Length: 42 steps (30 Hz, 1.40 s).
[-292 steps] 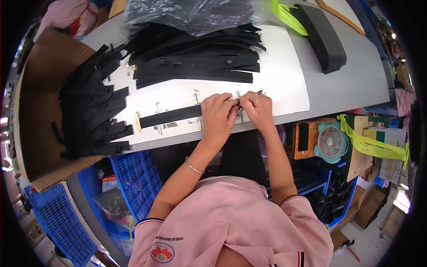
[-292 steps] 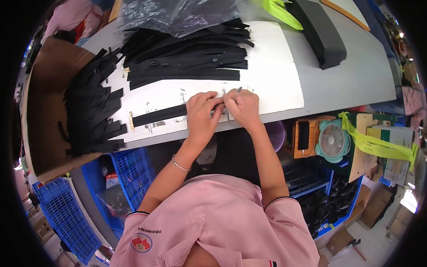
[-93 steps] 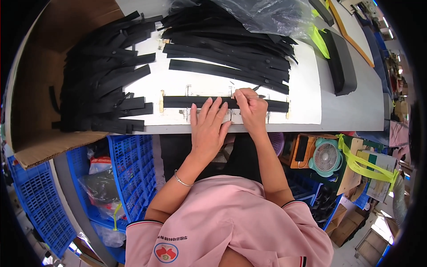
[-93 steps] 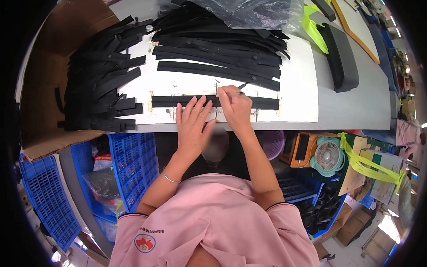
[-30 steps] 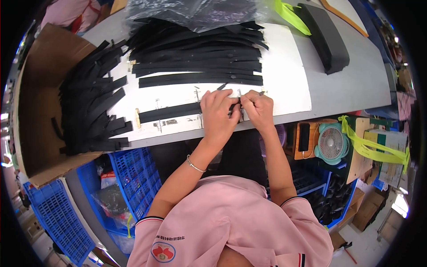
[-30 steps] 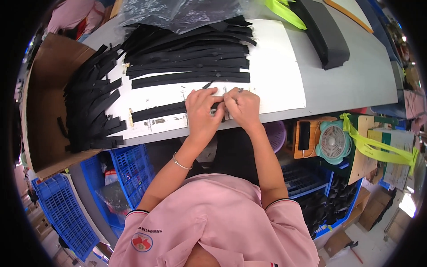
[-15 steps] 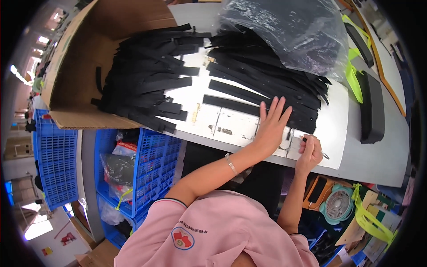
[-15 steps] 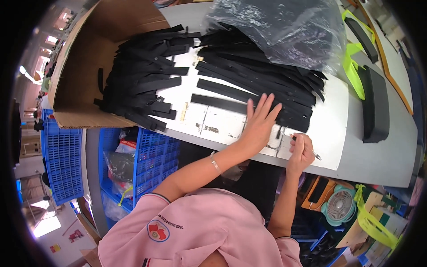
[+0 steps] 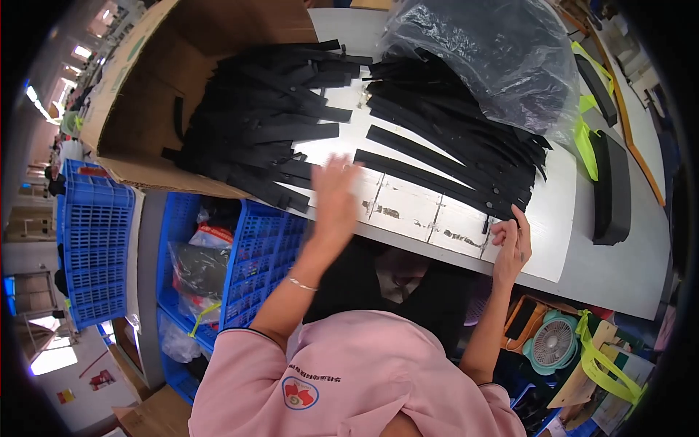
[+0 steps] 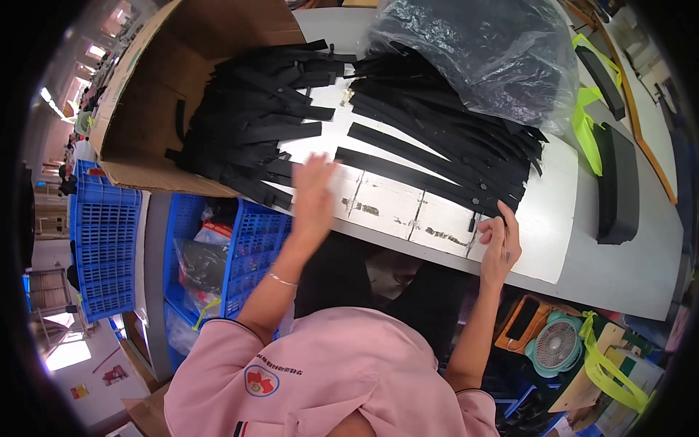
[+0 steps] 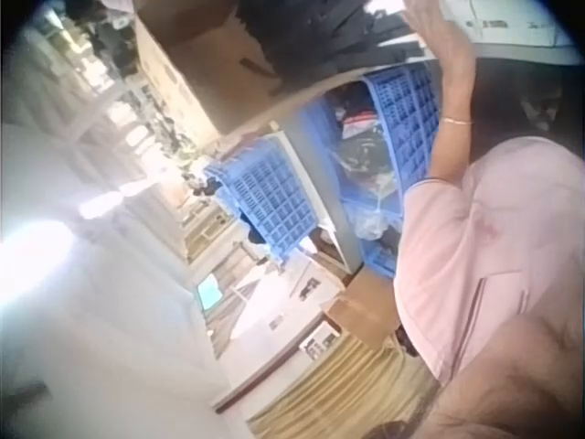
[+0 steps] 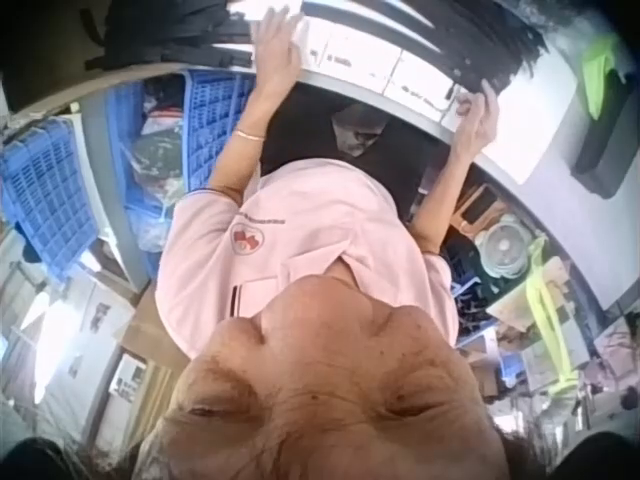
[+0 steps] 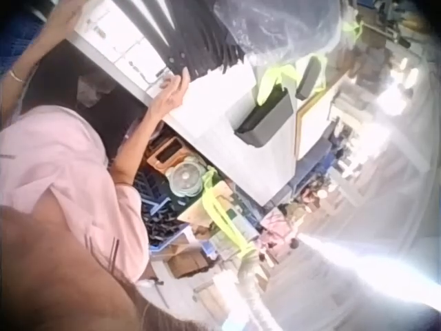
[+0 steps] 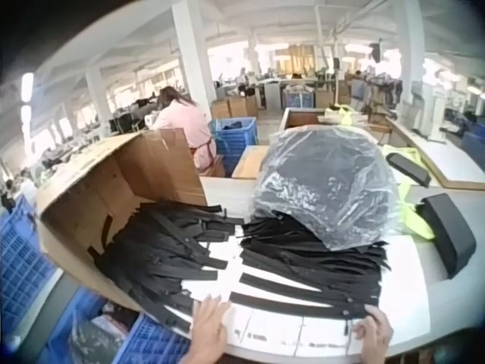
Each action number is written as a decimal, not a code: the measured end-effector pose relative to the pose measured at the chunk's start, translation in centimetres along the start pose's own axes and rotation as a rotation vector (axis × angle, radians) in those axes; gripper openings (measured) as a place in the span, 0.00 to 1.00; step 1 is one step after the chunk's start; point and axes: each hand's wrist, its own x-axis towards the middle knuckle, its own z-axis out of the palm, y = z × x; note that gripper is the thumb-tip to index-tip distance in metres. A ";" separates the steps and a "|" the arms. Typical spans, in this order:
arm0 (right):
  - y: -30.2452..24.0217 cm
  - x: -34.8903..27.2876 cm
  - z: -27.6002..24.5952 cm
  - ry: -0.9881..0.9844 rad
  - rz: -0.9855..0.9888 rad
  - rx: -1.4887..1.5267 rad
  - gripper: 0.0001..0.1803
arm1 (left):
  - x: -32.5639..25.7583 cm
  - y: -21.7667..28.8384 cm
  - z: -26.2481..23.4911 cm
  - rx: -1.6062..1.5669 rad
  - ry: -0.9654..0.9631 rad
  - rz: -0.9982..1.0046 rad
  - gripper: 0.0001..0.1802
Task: Measure and mark zipper lengths on a template before cutting or sorting them.
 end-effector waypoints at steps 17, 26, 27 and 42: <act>-0.3 0.2 0.6 -0.006 -0.110 -0.028 0.14 | 2.0 6.3 1.7 -0.351 -0.219 0.258 0.09; -0.4 -5.0 0.5 0.029 -0.516 -0.546 0.19 | 1.8 14.5 8.9 -0.451 -0.165 0.364 0.14; -0.3 -5.0 0.4 0.037 -0.517 -0.546 0.19 | 2.1 14.9 9.0 -0.499 -0.097 0.352 0.14; 0.3 -5.2 1.1 0.108 -0.748 -0.743 0.18 | 21.5 12.0 17.5 0.264 0.004 0.548 0.41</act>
